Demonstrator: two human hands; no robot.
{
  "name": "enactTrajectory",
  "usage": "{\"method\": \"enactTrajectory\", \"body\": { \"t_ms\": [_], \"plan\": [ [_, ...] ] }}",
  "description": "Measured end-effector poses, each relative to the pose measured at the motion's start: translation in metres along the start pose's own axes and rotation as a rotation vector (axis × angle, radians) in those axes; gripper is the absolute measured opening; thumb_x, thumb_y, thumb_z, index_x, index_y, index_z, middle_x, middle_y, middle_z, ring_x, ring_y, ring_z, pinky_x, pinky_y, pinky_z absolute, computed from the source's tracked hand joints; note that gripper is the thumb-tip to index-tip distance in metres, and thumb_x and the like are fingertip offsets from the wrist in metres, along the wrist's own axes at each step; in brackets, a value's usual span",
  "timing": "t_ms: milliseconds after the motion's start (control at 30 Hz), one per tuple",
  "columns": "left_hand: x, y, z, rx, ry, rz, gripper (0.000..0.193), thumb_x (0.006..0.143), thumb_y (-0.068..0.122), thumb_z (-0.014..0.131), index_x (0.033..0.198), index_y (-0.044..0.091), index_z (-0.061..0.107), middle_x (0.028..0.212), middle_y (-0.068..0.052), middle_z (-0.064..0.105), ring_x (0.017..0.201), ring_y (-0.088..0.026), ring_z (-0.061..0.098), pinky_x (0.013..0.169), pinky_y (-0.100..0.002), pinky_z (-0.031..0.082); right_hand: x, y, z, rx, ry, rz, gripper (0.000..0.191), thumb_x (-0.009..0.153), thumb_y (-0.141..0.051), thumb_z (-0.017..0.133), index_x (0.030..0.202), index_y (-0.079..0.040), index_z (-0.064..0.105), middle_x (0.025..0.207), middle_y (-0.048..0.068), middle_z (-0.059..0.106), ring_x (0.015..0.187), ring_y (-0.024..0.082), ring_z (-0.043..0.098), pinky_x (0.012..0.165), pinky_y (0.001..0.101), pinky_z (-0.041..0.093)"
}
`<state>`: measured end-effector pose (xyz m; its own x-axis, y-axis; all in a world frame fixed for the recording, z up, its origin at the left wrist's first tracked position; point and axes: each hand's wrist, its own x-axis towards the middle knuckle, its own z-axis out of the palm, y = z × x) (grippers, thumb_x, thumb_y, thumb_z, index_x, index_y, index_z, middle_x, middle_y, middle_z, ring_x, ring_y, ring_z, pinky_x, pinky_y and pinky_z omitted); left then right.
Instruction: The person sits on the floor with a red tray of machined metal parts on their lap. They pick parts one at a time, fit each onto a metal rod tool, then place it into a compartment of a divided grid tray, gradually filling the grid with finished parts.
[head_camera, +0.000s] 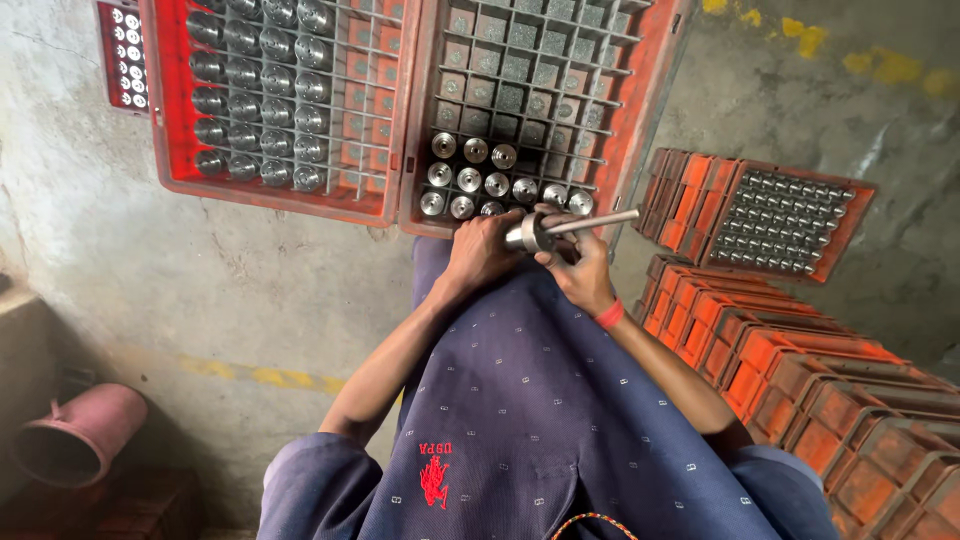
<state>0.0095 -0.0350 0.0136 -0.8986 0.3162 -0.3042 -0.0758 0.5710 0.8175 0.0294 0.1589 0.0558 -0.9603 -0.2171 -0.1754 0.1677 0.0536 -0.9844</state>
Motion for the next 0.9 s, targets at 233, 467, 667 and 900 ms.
{"method": "enactTrajectory", "body": {
  "t_ms": [233, 467, 667, 900],
  "plan": [
    [0.019, -0.002, 0.013, 0.073, -0.068, -0.023, 0.057, 0.081, 0.031, 0.082, 0.130, 0.011, 0.061, 0.102, -0.021, 0.073, 0.091, -0.042, 0.070, 0.077, -0.052, 0.055, 0.010, 0.042, -0.046, 0.061, 0.139, 0.154, 0.041, 0.094, -0.007, 0.079, 0.130, 0.002, 0.060, 0.125, 0.010, 0.068, 0.109, 0.016, 0.065, 0.091, 0.0287, 0.056],
    [0.046, -0.021, 0.021, 0.357, 0.218, 0.341, 0.062, 0.084, -0.003, 0.065, 0.144, 0.011, 0.057, 0.146, -0.017, 0.056, 0.110, -0.037, 0.064, 0.089, -0.044, 0.059, 0.012, 0.060, -0.075, 0.131, 0.435, 0.051, 0.036, 0.099, -0.006, 0.078, 0.128, 0.005, 0.061, 0.109, 0.005, 0.067, 0.097, 0.009, 0.062, 0.085, 0.0230, 0.052],
    [0.061, -0.033, -0.001, 0.022, 0.331, 0.287, 0.047, 0.087, -0.009, 0.061, 0.130, 0.010, 0.066, 0.127, -0.014, 0.069, 0.097, -0.035, 0.074, 0.082, -0.039, 0.063, -0.007, 0.068, -0.057, 0.182, 0.484, 0.144, 0.040, 0.095, -0.004, 0.075, 0.130, 0.005, 0.059, 0.109, 0.003, 0.067, 0.090, 0.007, 0.059, 0.074, 0.0217, 0.046],
    [0.149, -0.044, -0.163, 0.263, 0.637, 0.104, 0.032, 0.091, 0.007, 0.076, 0.122, 0.014, 0.070, 0.099, -0.015, 0.076, 0.076, -0.033, 0.073, 0.063, -0.045, 0.057, -0.020, 0.061, -0.019, 0.228, 0.577, 0.156, 0.043, 0.091, -0.007, 0.075, 0.128, 0.004, 0.058, 0.116, 0.003, 0.070, 0.104, 0.008, 0.065, 0.090, 0.0204, 0.051]
  ]
}}
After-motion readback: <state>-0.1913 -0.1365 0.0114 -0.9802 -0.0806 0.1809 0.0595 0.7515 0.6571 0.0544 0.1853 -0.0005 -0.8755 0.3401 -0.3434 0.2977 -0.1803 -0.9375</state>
